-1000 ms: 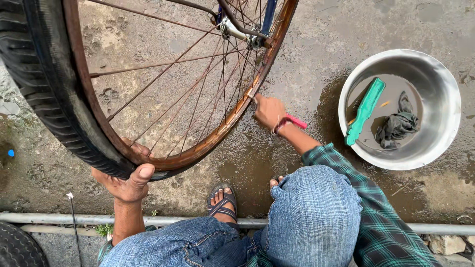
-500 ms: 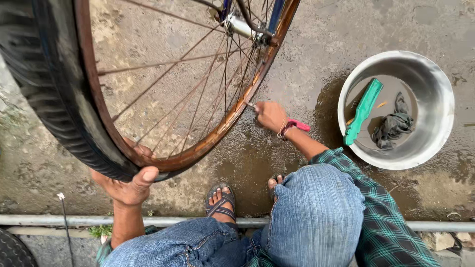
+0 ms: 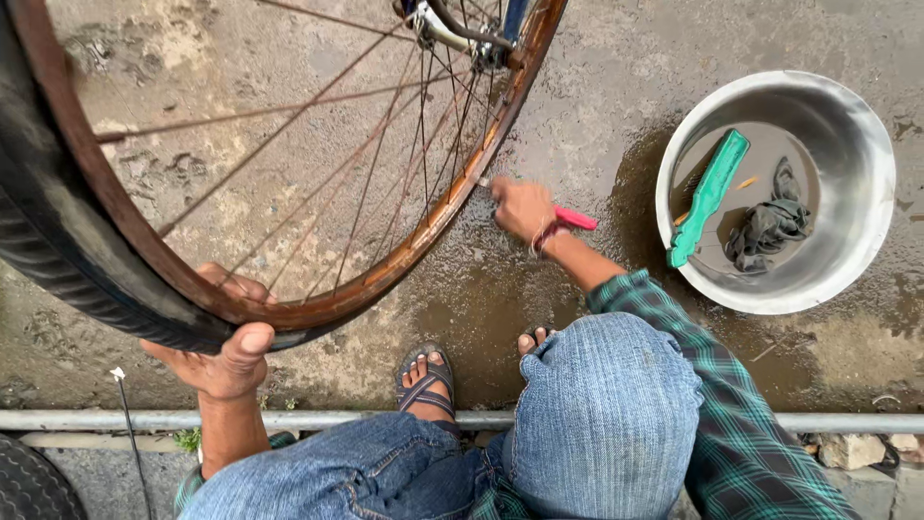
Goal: The person scrubs the rim of a bicycle wheel using a small brush, repeatedly dipping it into a metal bowl of water. The person holds the wheel steady with one hand while scrubbing the rim with the other.
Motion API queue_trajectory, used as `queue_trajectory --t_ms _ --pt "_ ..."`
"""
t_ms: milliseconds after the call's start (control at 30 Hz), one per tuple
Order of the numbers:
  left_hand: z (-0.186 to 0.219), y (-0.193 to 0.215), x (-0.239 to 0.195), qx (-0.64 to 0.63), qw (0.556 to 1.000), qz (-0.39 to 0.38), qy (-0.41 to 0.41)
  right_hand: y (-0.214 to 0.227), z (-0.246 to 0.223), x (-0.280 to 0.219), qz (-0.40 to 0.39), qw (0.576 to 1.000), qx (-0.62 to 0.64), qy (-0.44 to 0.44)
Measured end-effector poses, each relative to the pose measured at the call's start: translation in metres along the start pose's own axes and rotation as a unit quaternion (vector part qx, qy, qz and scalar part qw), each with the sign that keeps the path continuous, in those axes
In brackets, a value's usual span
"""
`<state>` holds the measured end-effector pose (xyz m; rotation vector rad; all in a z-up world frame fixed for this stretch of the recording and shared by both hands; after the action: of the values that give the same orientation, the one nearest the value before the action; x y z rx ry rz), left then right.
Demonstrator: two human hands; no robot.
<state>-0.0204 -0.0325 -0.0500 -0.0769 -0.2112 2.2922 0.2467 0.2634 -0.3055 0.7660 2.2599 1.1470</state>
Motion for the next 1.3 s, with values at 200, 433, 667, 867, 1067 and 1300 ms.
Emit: queue_trajectory --t_ms 200,433,667,867,1067,1300 --pt "-0.002 0.005 -0.001 -0.015 1.000 0.002 -0.005 0.002 0.009 0.006 0.034 0.998 0.014 0.059" --pt "-0.015 0.025 -0.002 -0.037 0.999 -0.014 0.010 -0.003 0.000 0.004 0.020 0.998 -0.005 0.064" --pt "-0.008 0.014 -0.004 0.011 1.000 0.004 -0.001 0.013 0.004 0.008 0.009 0.999 -0.024 0.025" --pt "-0.014 0.027 0.000 -0.016 1.000 0.000 -0.018 0.011 -0.004 0.009 0.024 0.999 -0.027 0.032" --pt "-0.013 0.026 -0.006 -0.034 0.999 0.003 0.013 0.006 -0.004 -0.001 0.018 1.000 -0.001 -0.018" --pt "-0.003 0.016 -0.001 -0.052 0.998 0.009 0.027 0.002 -0.002 0.006 0.018 1.000 -0.001 0.010"
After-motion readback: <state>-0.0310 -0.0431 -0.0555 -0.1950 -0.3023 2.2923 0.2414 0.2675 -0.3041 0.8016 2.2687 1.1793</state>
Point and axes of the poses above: each hand's wrist, its own x-axis towards the middle knuckle, its own y-axis out of the back of the hand, z = x × y, the point moved 1 cm from there along x, towards the middle knuckle, and after that the axes turned 14 degrees about y, right-handed, at the moved point
